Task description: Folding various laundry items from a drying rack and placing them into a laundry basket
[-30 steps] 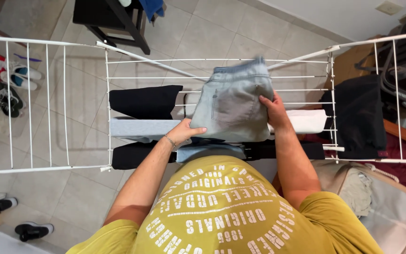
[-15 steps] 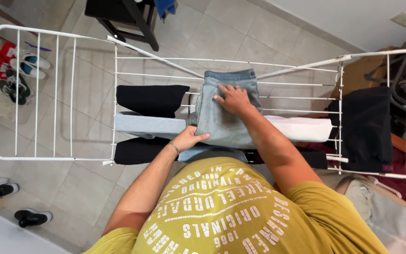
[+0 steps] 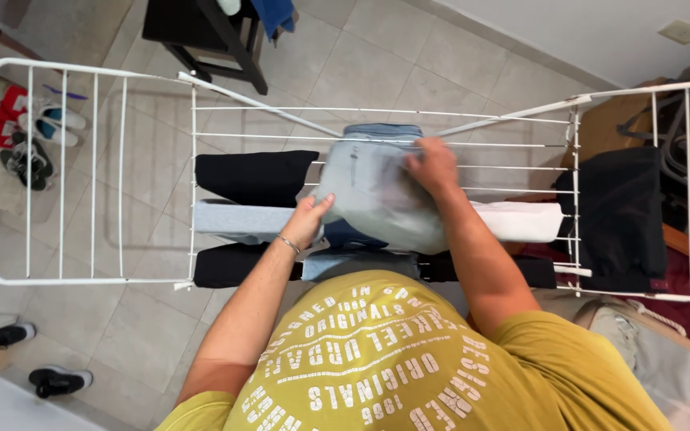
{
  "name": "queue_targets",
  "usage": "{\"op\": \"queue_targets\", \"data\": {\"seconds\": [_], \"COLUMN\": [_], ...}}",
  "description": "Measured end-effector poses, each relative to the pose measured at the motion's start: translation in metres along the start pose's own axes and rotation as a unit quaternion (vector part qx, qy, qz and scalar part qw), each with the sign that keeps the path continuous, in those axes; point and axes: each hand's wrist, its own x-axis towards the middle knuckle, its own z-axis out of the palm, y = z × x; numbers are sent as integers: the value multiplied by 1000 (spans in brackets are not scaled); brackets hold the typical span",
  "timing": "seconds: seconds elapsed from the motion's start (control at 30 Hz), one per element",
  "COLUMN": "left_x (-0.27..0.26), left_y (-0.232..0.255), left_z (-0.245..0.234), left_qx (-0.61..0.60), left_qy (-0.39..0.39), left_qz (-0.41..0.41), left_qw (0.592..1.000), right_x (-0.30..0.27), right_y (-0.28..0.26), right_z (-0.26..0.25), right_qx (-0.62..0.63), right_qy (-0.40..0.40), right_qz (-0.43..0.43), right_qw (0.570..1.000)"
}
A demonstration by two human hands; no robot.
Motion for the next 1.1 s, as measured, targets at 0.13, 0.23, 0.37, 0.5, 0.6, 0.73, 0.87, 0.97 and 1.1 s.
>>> {"op": "queue_targets", "data": {"seconds": [0.13,0.23,0.37,0.5,0.6,0.73,0.87,0.97,1.1], "left_x": [17,24,29,54,57,57,87,113,107], "left_y": [11,26,54,66,78,70,22,-12,-5], "left_z": [5,14,24,17,23,20,-21,-48,-32], "left_qx": [-88,-143,-174,-170,-196,-127,70,132,-26], "left_qy": [8,10,-14,-30,-25,8,43,71,52], "left_qz": [2,-7,8,19,28,6,-49,-90,-16], "left_qw": [996,990,985,985,980,992,995,985,998], "right_x": [-49,-88,-101,-80,-71,-74,-77,-84,-72], "right_y": [25,-9,3,22,16,15,27,24,52], "right_z": [-25,-61,-48,-44,-50,-13,13,9,47], "right_qx": [125,484,705,873,904,783,798,723,650], "right_qy": [-17,-216,-116,0,-40,-17,-12,-64,-8], "right_qz": [257,419,337,198,103,240,242,261,297], "right_qw": [958,737,614,445,414,574,552,637,700]}}
